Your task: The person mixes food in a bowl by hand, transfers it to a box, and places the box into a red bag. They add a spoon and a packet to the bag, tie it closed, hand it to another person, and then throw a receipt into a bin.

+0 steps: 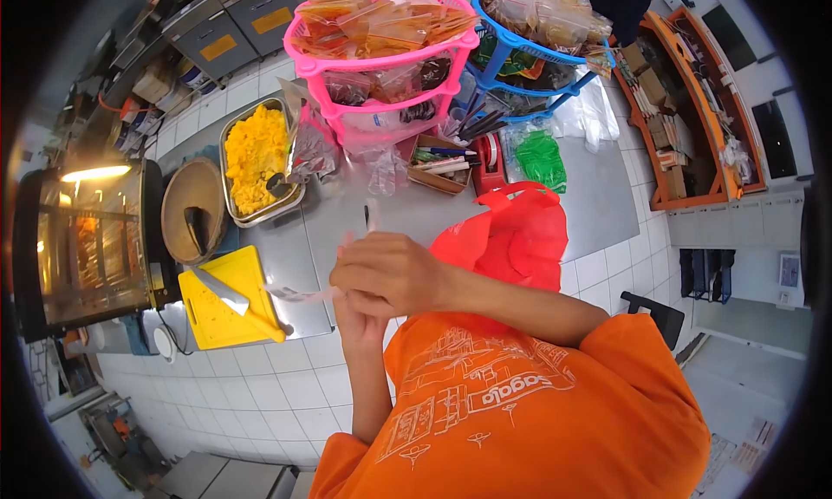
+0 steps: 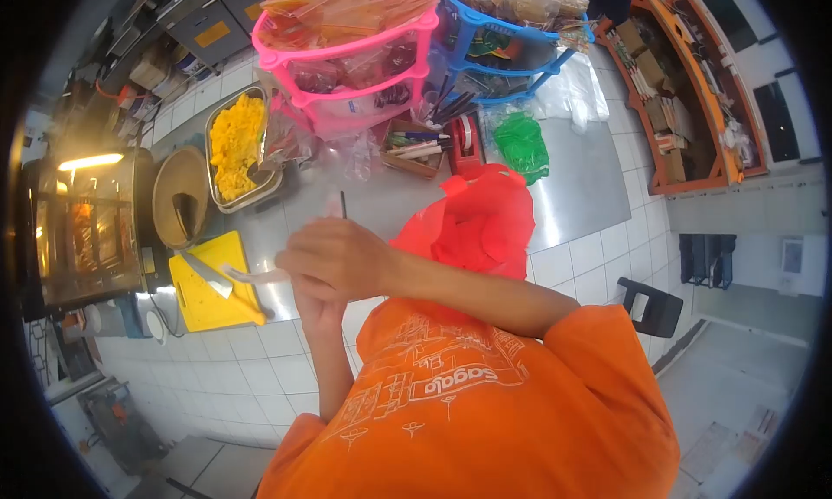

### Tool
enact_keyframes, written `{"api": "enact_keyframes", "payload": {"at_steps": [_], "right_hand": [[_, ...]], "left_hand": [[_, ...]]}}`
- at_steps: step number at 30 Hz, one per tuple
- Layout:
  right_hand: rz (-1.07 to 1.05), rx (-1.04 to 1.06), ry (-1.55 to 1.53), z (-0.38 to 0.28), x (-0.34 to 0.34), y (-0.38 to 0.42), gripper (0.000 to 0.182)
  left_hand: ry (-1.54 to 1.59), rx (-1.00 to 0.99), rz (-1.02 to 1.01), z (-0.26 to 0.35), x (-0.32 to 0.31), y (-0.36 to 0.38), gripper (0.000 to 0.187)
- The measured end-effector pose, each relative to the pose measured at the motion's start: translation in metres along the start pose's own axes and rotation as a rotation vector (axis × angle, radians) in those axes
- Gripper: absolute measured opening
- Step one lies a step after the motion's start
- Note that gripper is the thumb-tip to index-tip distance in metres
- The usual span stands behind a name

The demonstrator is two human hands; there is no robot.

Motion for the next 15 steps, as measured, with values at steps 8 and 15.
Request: {"api": "enact_keyframes", "payload": {"at_steps": [8, 15], "right_hand": [[0.282, -0.912, -0.128, 0.042, -0.006, 0.033, 0.029], [-0.05, -0.907, -0.036, 0.149, 0.045, 0.033, 0.024]], "left_hand": [[0.228, -0.074, -0.205, 0.007, -0.034, -0.042, 0.072], [-0.067, 0.063, 0.106, -0.034, 0.003, -0.092, 0.042]]}}
Point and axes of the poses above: each hand's wrist, its own y-axis away from the middle knuckle, its own x-axis out of the back of the hand, z = x × y, the point moved 1 cm from there along -y, towards the middle knuckle, and after that the axes turned 13 degrees about -y, right-handed, at the moved point
